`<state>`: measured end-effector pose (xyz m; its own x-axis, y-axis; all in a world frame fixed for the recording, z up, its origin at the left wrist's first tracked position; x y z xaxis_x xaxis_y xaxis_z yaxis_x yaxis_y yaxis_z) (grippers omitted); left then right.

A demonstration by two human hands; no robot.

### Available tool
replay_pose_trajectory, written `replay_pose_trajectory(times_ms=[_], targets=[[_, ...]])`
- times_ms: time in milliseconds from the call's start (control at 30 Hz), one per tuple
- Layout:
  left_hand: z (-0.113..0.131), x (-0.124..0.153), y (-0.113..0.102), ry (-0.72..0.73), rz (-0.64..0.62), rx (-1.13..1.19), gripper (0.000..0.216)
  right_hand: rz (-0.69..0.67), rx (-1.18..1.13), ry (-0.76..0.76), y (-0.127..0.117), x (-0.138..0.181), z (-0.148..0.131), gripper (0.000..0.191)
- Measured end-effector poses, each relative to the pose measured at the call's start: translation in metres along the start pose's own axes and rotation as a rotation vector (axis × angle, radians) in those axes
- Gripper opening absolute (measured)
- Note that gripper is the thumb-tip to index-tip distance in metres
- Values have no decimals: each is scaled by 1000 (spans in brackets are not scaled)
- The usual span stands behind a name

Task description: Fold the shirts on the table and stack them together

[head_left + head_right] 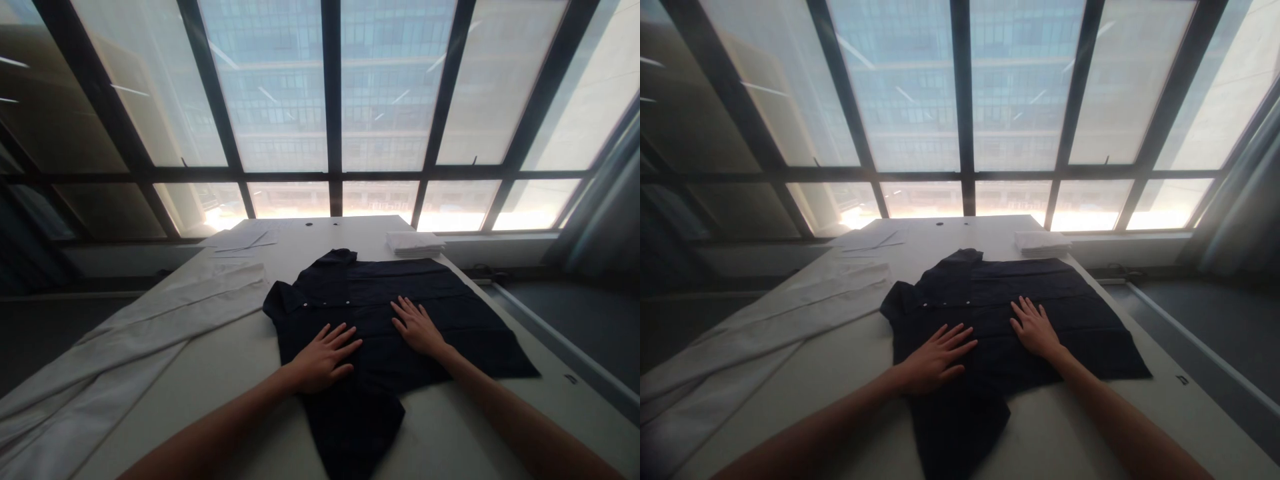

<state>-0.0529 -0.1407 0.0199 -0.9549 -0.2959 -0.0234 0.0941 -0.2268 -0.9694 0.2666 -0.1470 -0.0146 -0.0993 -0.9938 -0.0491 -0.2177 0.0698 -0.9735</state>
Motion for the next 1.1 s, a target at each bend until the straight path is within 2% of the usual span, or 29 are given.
replay_pose_trajectory(times_ms=[367, 500, 600, 700, 800, 900, 1000, 1100], targets=[[10, 47, -4, -24, -48, -20, 58, -22, -15, -21, 3, 35, -42, 62], [10, 48, -11, -26, -94, 34, 61, -37, -36, -26, 6, 41, -48, 62], [-1, 28, -18, -49, -23, 59, 63, -33, -62, -6, 6, 36, -51, 63], [-23, -9, -21, -147, 70, 40, 62, -17, -86, -24, 3, 20, -60, 64], [-50, -53, -20, -278, 96, -7, 60, -2, -90, -67, -1, -11, -74, 61], [-72, -86, -19, -348, 114, -66, 58, -43, -79, -124, 0, -48, -85, 60], [-89, -101, -14, -412, 109, -93, 59, -106, -62, -145, 4, -79, -85, 62], [-99, -102, -8, -416, 112, -124, 62, -135, -53, -146, 7, -97, -71, 64]])
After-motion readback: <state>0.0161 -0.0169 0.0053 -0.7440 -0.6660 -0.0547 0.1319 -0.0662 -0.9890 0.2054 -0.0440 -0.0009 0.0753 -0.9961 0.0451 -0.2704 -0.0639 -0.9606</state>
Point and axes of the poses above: each hand's wrist, its own x-axis away from the middle knuckle, its own y-axis out of the palm, z = x × y, the point moved 1 cm from there along -x, towards the middle knuckle, and after that the axes turned 9 degrees about y, right-handed, at the moved point
